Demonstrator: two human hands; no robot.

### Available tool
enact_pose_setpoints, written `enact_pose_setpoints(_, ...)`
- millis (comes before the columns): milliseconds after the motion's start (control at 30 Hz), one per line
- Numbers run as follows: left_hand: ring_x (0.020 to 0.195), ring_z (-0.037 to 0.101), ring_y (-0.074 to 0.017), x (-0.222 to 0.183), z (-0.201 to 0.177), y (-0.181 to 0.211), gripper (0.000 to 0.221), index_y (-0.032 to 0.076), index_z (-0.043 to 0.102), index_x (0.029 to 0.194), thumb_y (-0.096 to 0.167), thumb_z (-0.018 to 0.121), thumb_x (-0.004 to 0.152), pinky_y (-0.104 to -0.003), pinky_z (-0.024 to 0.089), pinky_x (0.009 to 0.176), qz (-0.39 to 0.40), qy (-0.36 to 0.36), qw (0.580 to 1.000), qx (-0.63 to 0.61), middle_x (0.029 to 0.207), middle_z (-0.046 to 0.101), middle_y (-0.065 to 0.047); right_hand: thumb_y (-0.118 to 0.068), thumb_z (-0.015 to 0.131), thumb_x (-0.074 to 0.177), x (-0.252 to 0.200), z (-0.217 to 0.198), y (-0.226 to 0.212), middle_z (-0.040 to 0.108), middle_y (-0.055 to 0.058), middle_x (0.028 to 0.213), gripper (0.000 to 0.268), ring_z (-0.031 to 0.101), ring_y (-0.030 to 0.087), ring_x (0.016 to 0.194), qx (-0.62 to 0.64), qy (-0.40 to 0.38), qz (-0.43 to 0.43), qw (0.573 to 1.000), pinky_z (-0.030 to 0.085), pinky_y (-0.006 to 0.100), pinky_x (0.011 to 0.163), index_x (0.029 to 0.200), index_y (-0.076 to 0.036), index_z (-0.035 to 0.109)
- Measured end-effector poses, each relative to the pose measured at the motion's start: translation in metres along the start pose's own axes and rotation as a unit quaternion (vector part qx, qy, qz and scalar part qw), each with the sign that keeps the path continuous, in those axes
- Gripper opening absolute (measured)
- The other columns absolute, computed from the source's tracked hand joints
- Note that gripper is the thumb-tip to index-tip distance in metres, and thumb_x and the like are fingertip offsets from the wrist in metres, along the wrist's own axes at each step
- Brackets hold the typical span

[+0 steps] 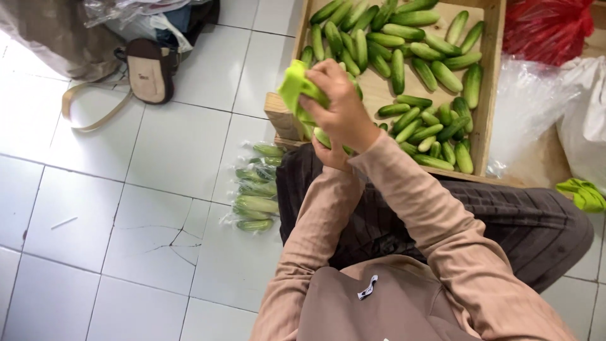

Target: The person wipes a cucumber with a cloth and places it into a plastic bag.

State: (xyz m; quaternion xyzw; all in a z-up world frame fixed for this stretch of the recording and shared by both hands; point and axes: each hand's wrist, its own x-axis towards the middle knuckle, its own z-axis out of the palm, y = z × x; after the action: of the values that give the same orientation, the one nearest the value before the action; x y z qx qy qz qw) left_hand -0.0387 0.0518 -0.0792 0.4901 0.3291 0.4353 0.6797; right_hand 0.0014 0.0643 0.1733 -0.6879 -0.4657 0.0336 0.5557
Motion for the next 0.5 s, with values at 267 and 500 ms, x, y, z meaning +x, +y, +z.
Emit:
enact_pose_setpoints(267, 0.079, 0.064, -0.0195, 0.033, -0.015, 0.011, 0.05, 0.0, 0.056, 0.128, 0.029, 0.079, 0.093, -0.037, 0.053, 0.073, -0.007, 0.005, 1.0, -0.013, 0.091, 0.069, -0.018, -0.038, 0.076, 0.094, 0.004, 0.074, 0.054, 0.044, 0.029, 0.145, 0.079, 0.043, 0.05, 0.137, -0.269, -0.193, 0.068, 0.941, 0.041, 0.065, 0.109, 0.152, -0.003, 0.036)
enact_pose_setpoints(500, 0.071, 0.064, -0.0163, 0.029, -0.009, 0.008, 0.045, 0.003, 0.058, 0.125, 0.027, 0.078, 0.093, -0.031, 0.051, 0.067, -0.035, -0.032, 0.999, -0.019, 0.082, 0.07, -0.015, -0.047, 0.073, 0.094, -0.005, 0.071, 0.053, 0.02, 0.027, 0.162, 0.085, 0.02, 0.055, 0.149, -0.288, -0.205, 0.076, 0.932, 0.02, 0.076, 0.116, 0.159, -0.011, 0.032)
